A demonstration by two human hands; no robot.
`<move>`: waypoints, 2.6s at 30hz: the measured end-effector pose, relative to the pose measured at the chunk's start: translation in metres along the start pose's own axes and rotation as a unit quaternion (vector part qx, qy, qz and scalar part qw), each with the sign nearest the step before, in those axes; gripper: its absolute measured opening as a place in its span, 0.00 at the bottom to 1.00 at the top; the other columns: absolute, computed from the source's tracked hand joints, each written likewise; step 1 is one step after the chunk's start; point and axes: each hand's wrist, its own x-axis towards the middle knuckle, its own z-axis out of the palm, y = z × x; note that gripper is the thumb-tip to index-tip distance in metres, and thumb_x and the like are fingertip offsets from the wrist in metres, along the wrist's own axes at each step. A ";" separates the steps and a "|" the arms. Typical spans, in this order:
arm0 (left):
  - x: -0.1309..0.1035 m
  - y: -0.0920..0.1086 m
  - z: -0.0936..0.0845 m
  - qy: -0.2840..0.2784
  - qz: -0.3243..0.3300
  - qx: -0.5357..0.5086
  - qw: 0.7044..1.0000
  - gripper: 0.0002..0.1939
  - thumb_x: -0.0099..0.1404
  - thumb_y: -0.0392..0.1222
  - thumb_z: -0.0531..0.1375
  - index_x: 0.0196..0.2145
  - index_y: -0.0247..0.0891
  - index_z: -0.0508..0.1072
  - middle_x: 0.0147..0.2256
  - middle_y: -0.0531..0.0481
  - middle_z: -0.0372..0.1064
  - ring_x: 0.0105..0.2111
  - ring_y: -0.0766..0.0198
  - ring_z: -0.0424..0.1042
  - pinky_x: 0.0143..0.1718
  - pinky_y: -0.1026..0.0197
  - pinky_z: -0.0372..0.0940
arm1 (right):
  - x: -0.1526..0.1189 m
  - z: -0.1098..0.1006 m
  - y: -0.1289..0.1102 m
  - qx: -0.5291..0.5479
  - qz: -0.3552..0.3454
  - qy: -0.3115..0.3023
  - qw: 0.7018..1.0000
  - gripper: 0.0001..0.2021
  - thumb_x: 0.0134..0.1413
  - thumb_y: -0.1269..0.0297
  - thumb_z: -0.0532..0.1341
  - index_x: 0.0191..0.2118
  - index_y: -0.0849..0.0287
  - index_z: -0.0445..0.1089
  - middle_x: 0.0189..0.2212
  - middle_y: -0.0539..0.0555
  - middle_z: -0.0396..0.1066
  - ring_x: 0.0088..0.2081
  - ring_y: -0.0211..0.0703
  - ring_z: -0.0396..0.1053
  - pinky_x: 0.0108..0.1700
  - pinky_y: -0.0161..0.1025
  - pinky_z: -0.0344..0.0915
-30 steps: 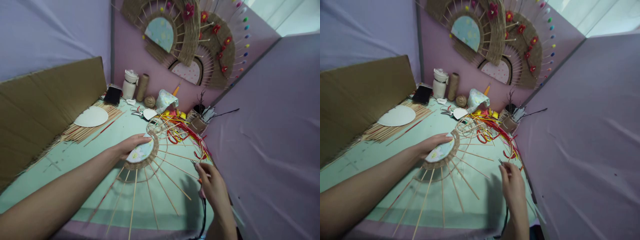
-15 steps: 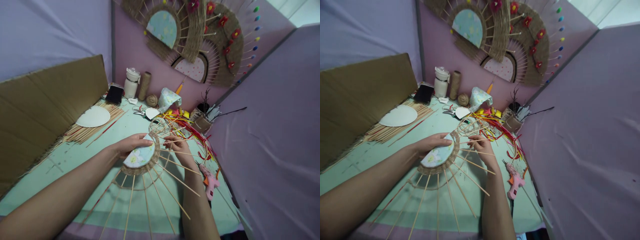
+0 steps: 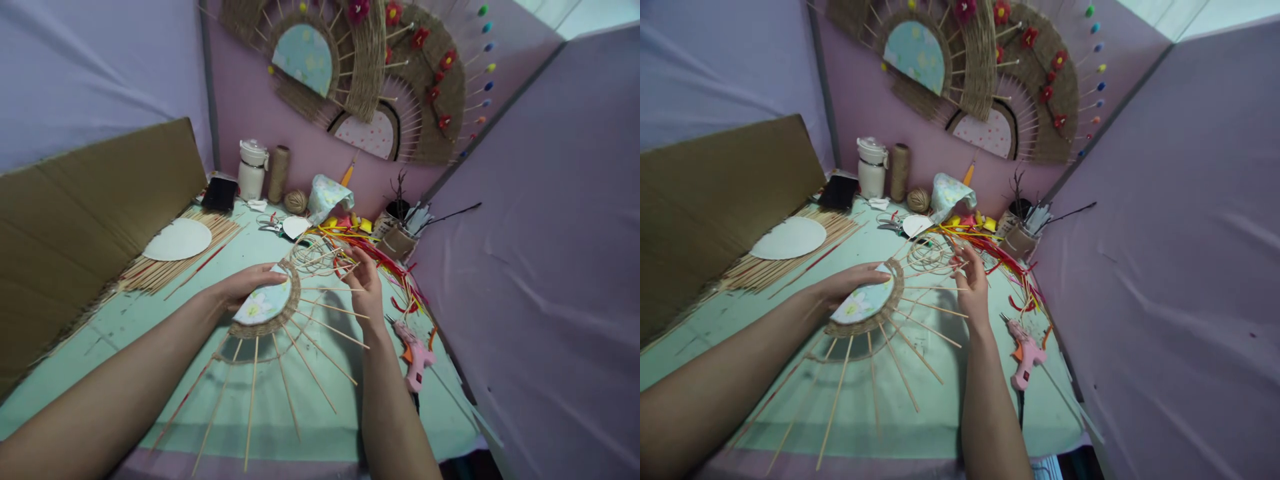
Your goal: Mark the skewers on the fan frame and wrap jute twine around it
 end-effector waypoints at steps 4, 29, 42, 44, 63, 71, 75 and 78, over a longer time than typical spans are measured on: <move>0.000 -0.001 -0.001 -0.006 -0.008 0.004 1.000 0.14 0.51 0.41 0.68 0.34 0.35 0.71 0.24 0.50 0.73 0.19 0.67 0.70 0.19 0.69 0.61 | -0.003 0.001 -0.005 -0.004 -0.040 -0.040 0.998 0.29 0.54 0.64 0.61 0.61 0.49 0.56 0.61 0.57 0.61 0.52 0.47 0.69 0.49 0.45 0.67; -0.001 -0.004 0.002 -0.022 -0.004 -0.008 1.000 0.11 0.54 0.39 0.66 0.35 0.35 0.73 0.26 0.48 0.74 0.21 0.64 0.72 0.21 0.67 0.65 | -0.010 0.006 -0.010 -0.086 -0.135 0.038 0.986 0.27 0.59 0.66 0.53 0.64 0.50 0.53 0.63 0.59 0.58 0.58 0.50 0.64 0.55 0.52 0.65; -0.001 -0.005 0.006 -0.051 -0.036 0.007 0.998 0.19 0.49 0.41 0.70 0.37 0.33 0.72 0.23 0.50 0.73 0.18 0.67 0.69 0.18 0.69 0.61 | -0.010 0.014 0.010 -0.110 0.007 0.016 0.994 0.16 0.57 0.57 0.58 0.49 0.57 0.69 0.47 0.59 0.74 0.47 0.49 0.73 0.49 0.49 0.68; -0.002 -0.006 0.007 -0.069 -0.044 0.011 0.997 0.21 0.49 0.42 0.71 0.39 0.33 0.72 0.25 0.48 0.75 0.20 0.66 0.71 0.20 0.68 0.63 | -0.012 0.019 0.014 -0.092 0.034 -0.018 0.995 0.16 0.54 0.56 0.61 0.48 0.56 0.70 0.46 0.59 0.75 0.47 0.49 0.73 0.50 0.49 0.68; 0.000 -0.002 0.012 -0.002 0.050 -0.121 0.991 0.08 0.57 0.35 0.65 0.31 0.33 0.69 0.23 0.50 0.74 0.20 0.67 0.73 0.21 0.69 0.68 | -0.012 0.022 0.004 0.102 0.176 0.007 0.979 0.17 0.43 0.62 0.69 0.41 0.52 0.68 0.28 0.45 0.69 0.22 0.31 0.64 0.24 0.30 0.59; 0.004 -0.005 0.010 0.015 0.051 -0.100 0.994 0.05 0.59 0.34 0.63 0.31 0.32 0.70 0.23 0.49 0.73 0.20 0.67 0.72 0.20 0.68 0.67 | -0.014 0.019 -0.019 0.181 0.274 -0.089 0.940 0.11 0.36 0.62 0.71 0.25 0.59 0.70 0.22 0.46 0.64 0.23 0.31 0.57 0.24 0.30 0.55; 0.006 -0.008 0.009 0.004 0.051 -0.084 0.995 0.06 0.59 0.36 0.64 0.34 0.33 0.71 0.25 0.49 0.74 0.22 0.67 0.73 0.22 0.68 0.68 | -0.015 0.020 -0.020 0.201 0.297 -0.101 0.928 0.11 0.36 0.62 0.72 0.26 0.60 0.71 0.23 0.47 0.65 0.23 0.31 0.57 0.25 0.30 0.55; 0.007 -0.010 0.009 -0.003 0.050 -0.070 0.996 0.07 0.59 0.36 0.64 0.36 0.33 0.71 0.27 0.48 0.75 0.23 0.66 0.74 0.24 0.67 0.69 | -0.015 0.021 -0.019 0.205 0.308 -0.116 0.922 0.12 0.35 0.62 0.72 0.23 0.61 0.71 0.19 0.46 0.63 0.21 0.30 0.54 0.23 0.30 0.52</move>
